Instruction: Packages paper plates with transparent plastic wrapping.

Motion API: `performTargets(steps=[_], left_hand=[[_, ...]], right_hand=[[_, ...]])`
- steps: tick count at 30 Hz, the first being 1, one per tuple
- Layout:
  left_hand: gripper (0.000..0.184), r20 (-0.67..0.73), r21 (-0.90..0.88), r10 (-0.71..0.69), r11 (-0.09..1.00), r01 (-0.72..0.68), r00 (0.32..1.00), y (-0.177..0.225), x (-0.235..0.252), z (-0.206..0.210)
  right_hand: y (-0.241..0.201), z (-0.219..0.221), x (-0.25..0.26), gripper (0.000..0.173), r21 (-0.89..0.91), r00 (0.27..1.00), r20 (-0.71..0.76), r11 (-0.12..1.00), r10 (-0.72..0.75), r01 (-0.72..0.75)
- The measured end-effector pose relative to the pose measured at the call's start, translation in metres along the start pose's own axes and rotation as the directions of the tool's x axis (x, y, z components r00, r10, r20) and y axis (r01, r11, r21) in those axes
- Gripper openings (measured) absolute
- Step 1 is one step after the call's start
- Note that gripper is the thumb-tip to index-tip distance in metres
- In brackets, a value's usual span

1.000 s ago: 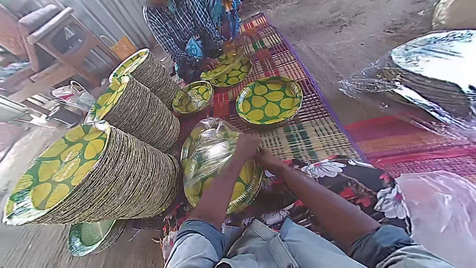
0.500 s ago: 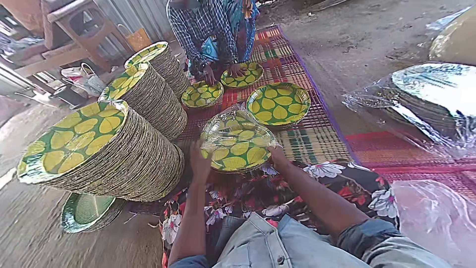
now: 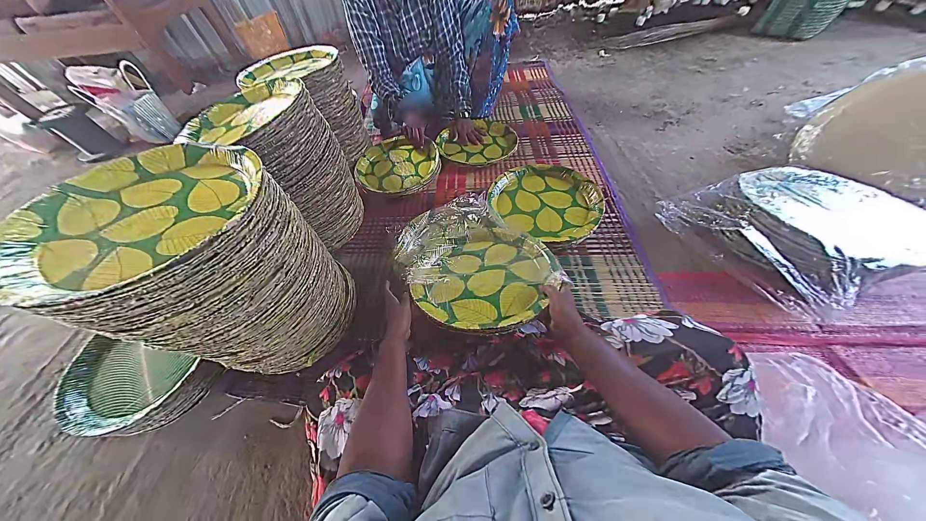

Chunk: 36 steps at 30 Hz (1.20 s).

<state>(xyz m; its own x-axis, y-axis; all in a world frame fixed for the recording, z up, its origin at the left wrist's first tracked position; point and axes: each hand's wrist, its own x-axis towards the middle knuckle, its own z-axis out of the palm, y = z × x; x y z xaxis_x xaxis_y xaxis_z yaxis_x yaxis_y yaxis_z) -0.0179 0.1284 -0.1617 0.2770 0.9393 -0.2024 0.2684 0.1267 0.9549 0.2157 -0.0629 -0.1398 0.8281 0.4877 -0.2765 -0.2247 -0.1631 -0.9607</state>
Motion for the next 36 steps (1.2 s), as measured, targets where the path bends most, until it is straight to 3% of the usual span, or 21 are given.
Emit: performTargets(steps=[6, 10, 12, 16, 19, 21, 22, 23, 24, 26, 28, 30, 32, 34, 36], left_hand=[[0.032, 0.044, 0.039, 0.059, 0.997, -0.061, 0.997, -0.008, 0.023, -0.002], [0.033, 0.072, 0.446, 0.127, 0.883, -0.146, 0.989, 0.025, 0.004, -0.003], [0.033, 0.156, 0.538, 0.187, 0.807, -0.242, 0.97, 0.048, -0.016, -0.005], [0.03, 0.194, 0.33, 0.508, 0.772, -0.543, 0.839, 0.058, -0.039, 0.0], [0.029, -0.008, 0.096, 0.605, 0.793, -0.601, 0.796, 0.067, -0.048, -0.002], [0.028, -0.146, -0.14, 0.564, 0.801, -0.582, 0.812, 0.078, -0.051, -0.018], [0.026, -0.213, -0.223, 0.56, 0.77, -0.597, 0.801, 0.083, -0.05, -0.027], [0.025, -0.275, -0.254, 0.56, 0.742, -0.621, 0.782, 0.088, -0.049, -0.035], [0.027, -0.307, -0.261, 0.564, 0.725, -0.638, 0.766, 0.09, -0.049, -0.044], [0.029, -0.354, -0.225, 0.563, 0.724, -0.652, 0.747, 0.092, -0.047, -0.059], [0.032, -0.389, -0.243, 0.545, 0.717, -0.653, 0.743, 0.088, -0.041, -0.071], [0.034, -0.403, -0.266, 0.53, 0.712, -0.65, 0.746, 0.085, -0.036, -0.074], [0.032, -0.412, -0.288, 0.522, 0.703, -0.65, 0.747, 0.086, -0.035, -0.074], [0.028, -0.444, -0.258, 0.526, 0.7, -0.666, 0.725, 0.092, -0.04, -0.081], [0.025, -0.485, -0.054, 0.592, 0.714, -0.698, 0.644, 0.1, -0.049, -0.095]], right_hand=[[-0.002, -0.001, 0.001, 0.055, -0.063, 0.999, -0.048, 0.998, -0.014, 0.011], [-0.007, 0.002, 0.002, 0.056, -0.074, 0.995, -0.102, 0.997, -0.012, 0.005], [-0.004, 0.012, 0.005, 0.061, -0.004, 0.989, -0.144, 1.0, 0.014, -0.014], [-0.019, 0.068, -0.023, 0.057, 0.156, 0.981, -0.146, 0.982, 0.125, -0.102], [-0.034, 0.105, -0.043, 0.054, 0.153, 0.984, 0.071, 0.973, 0.164, -0.173], [-0.032, 0.121, -0.046, 0.042, -0.01, 0.96, 0.273, 0.998, 0.061, -0.06], [-0.026, 0.121, -0.042, 0.04, -0.166, 0.903, 0.429, 0.979, -0.033, 0.115], [-0.019, 0.116, -0.037, 0.046, -0.335, 0.789, 0.606, 0.869, -0.096, 0.363], [-0.016, 0.111, -0.035, 0.054, -0.45, 0.674, 0.735, 0.688, -0.077, 0.569], [-0.012, 0.101, -0.033, 0.059, -0.475, 0.504, 0.864, 0.362, 0.019, 0.802], [0.002, 0.089, -0.028, 0.051, -0.424, 0.433, 0.901, 0.176, -0.015, 0.888], [0.005, 0.079, -0.028, 0.03, -0.464, 0.475, 0.876, 0.128, -0.084, 0.877], [-0.003, 0.072, -0.035, 0.025, -0.451, 0.469, 0.831, 0.133, -0.298, 0.883], [-0.027, 0.069, -0.057, 0.02, -0.317, 0.332, 0.816, 0.113, -0.474, 0.942], [-0.047, 0.065, -0.087, 0.014, -0.149, 0.146, 0.862, 0.034, -0.486, 0.988]])
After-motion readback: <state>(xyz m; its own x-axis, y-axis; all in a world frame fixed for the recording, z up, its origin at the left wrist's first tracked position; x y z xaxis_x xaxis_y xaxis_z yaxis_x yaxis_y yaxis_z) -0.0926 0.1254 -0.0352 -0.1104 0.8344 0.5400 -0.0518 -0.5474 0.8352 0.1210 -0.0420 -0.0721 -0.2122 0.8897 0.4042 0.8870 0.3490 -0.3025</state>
